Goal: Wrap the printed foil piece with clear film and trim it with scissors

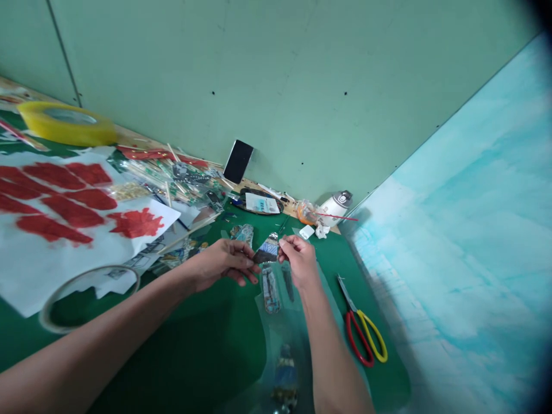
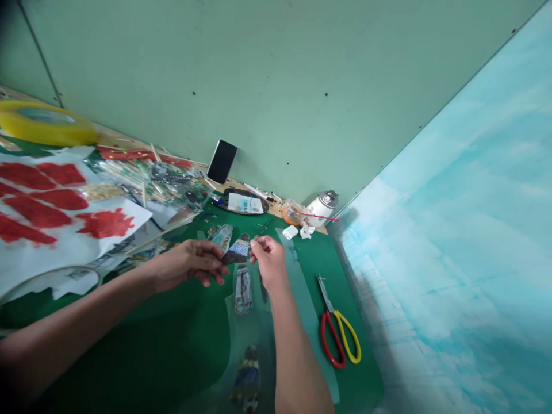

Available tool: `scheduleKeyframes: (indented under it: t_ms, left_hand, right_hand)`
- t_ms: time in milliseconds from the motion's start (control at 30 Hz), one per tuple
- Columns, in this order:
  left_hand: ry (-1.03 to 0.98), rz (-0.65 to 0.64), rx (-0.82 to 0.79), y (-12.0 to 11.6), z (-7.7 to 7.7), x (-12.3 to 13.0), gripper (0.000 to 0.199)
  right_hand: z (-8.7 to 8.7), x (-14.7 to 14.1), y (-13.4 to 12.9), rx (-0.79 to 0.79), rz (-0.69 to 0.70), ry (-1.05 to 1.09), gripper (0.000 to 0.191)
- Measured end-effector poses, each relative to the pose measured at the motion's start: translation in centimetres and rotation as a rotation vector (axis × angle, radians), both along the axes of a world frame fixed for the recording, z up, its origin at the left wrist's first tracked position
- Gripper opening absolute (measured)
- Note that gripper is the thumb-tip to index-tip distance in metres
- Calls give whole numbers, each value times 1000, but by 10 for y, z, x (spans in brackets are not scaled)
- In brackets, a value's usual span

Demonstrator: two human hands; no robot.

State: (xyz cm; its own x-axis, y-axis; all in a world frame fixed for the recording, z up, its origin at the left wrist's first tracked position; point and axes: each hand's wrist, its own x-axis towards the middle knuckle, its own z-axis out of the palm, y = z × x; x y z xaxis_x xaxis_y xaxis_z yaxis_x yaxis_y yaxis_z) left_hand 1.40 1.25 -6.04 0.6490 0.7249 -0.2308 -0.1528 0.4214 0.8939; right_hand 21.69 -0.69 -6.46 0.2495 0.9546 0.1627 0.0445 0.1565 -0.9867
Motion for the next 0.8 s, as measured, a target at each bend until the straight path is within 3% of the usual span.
scheduleKeyframes:
  t_ms: [567, 800]
  left_hand:
    - [38, 71, 40, -1, -9, 11, 34]
    - [41, 107, 30, -4, -5, 14, 35]
  right_hand:
    - [2, -5, -4, 29, -10, 4, 21]
    - [1, -5, -6, 43, -15, 19, 19]
